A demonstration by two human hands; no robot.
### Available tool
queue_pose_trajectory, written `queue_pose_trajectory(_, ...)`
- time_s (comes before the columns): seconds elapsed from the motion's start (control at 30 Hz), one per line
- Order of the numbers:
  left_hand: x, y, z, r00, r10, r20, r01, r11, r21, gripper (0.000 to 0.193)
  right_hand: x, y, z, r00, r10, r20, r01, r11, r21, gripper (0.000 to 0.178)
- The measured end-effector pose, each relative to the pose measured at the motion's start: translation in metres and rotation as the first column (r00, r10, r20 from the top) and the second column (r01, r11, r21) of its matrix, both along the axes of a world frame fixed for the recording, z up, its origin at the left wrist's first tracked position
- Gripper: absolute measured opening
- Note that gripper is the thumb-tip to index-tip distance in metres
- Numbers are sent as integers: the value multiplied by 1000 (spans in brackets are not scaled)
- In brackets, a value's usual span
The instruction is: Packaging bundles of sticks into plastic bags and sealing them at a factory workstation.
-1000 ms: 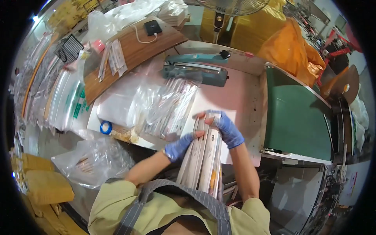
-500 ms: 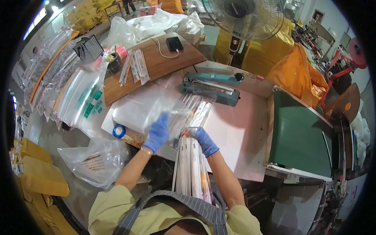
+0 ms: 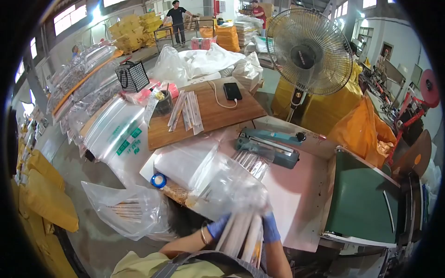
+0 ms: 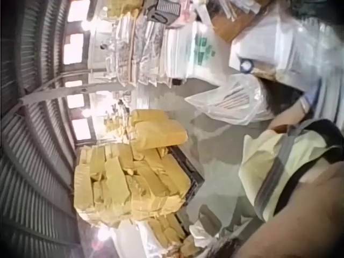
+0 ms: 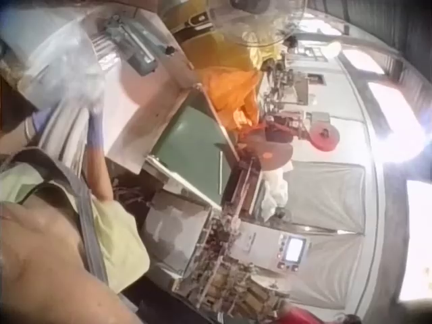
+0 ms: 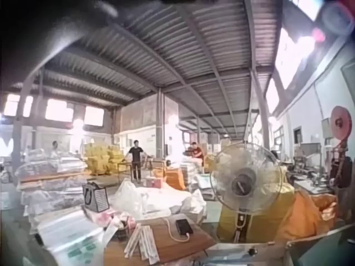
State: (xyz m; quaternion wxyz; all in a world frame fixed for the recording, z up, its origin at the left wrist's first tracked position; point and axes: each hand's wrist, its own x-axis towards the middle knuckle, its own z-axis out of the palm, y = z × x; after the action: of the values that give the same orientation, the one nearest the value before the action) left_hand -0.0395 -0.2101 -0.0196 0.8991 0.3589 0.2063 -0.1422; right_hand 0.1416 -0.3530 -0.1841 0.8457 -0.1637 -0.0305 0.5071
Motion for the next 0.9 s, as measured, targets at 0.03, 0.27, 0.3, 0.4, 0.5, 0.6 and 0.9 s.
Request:
queue_pose_trajectory(0.03,-16,-3,-54,999,-6,34,1,986,164,41,-43,-18,51,925,-139,355,105,988,112,57)
queue_pose_trajectory(0.27,-70,-22,49,798,-585,-147,119,-85,989,33,-170,-124,161,874,-19,486,373,669,-643,55)
queue_pose_trajectory(0.3,-58,-15,68,779,-608,-155,128,-88,988,33,-181,-134,163,872,9,489,362,662,-656,52)
queue_pose_trajectory(0.4,-3,6,119,657,-529,538,-642,-18,766,24,-143,-110,280,298,549,781,722,406,-560,33)
queue_pose_trajectory(0.5,67,33,166,843,-383,377,-395,35,918,20,-76,-70,347,-418,747,517,786,582,-206,10)
queue_pose_trajectory(0.6,95,51,221,661,-283,695,-677,174,715,11,-47,-59,432,-450,596,664,814,580,32,5)
queue_pose_trajectory(0.9,132,22,233,631,-306,713,-709,146,690,3,-57,-32,433,-475,667,574,850,180,494,27)
